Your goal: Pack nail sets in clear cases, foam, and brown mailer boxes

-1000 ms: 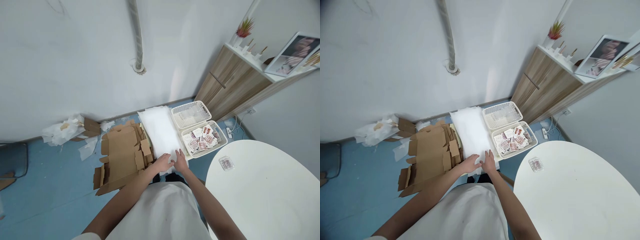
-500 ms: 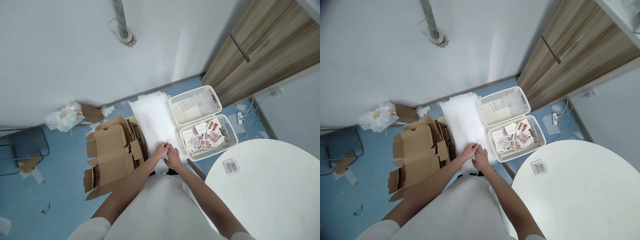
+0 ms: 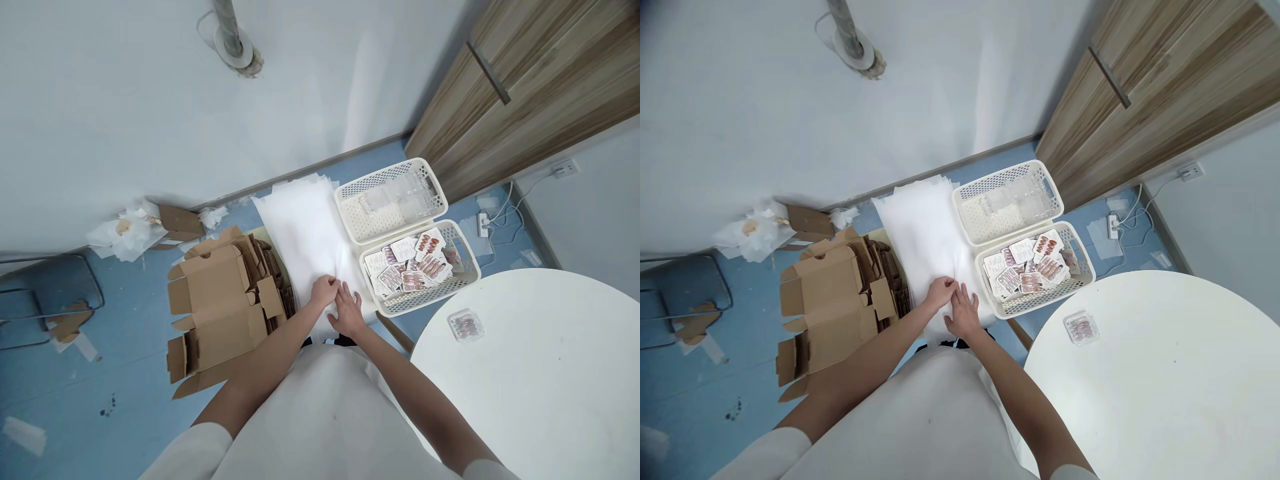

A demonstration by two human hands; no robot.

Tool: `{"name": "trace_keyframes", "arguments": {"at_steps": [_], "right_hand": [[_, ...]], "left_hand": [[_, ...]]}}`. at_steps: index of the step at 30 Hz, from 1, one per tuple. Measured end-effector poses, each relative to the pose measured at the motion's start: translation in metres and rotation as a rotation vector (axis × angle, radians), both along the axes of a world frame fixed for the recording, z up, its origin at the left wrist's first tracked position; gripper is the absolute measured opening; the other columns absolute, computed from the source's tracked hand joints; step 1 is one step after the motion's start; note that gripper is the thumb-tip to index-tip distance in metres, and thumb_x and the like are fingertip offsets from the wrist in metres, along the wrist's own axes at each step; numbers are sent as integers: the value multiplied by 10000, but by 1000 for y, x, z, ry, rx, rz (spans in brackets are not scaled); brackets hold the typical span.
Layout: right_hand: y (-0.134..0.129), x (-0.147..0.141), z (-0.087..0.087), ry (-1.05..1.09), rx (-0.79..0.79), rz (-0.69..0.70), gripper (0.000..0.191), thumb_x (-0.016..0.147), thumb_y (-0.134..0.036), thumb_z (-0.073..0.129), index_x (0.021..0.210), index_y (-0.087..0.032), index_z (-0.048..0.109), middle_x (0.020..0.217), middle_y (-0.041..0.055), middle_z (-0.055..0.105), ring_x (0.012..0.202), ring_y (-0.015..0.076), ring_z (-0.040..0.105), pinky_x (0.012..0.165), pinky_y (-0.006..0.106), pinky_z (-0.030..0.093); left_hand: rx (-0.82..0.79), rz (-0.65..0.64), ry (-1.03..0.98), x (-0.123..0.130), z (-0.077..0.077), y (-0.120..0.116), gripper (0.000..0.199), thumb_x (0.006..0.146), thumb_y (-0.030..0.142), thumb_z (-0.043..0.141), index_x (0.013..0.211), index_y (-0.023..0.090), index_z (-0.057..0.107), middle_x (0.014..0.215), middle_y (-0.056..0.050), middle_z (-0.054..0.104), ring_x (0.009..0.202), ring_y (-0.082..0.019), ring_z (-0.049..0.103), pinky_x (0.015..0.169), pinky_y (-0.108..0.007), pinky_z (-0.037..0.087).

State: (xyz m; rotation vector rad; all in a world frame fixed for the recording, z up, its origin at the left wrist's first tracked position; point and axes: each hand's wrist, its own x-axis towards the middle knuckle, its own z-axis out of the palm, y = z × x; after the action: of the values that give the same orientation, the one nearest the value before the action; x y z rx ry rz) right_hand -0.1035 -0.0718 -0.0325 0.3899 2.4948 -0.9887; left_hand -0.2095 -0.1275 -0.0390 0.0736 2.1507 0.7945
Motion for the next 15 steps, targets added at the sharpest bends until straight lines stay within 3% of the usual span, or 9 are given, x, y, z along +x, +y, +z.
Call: {"name": "trace_keyframes", "arguments": {"at_steps": [5,9,15], "right_hand": [[6,2,8,122,-15,46,569,711,-212,499,1263,-209,362,1420,90,232,1321,259,104,1008,500,96],[8,4,13,196,-34,-295,438,740,-276,508,1169,-202,462,1402,102,254,1298,258,193,1000,443,206],[12,-8,21,147,-420,-718,482,739,-479,486,1130,-203,438,1250,109,448,1181,220,402,899,355,387]], "left_hand": [[28,51,-22,-2,-8,-8,195,761,276,462,671,164,594,663,-35,632,634,-144,587,587,-245,423],[121,84,-41,-3,0,-17,204,794,281,431,732,158,581,697,-34,638,641,-135,620,601,-233,447],[232,100,-23,-6,23,-34,191,794,279,467,882,135,555,749,-54,644,608,-133,622,577,-237,453]]}}
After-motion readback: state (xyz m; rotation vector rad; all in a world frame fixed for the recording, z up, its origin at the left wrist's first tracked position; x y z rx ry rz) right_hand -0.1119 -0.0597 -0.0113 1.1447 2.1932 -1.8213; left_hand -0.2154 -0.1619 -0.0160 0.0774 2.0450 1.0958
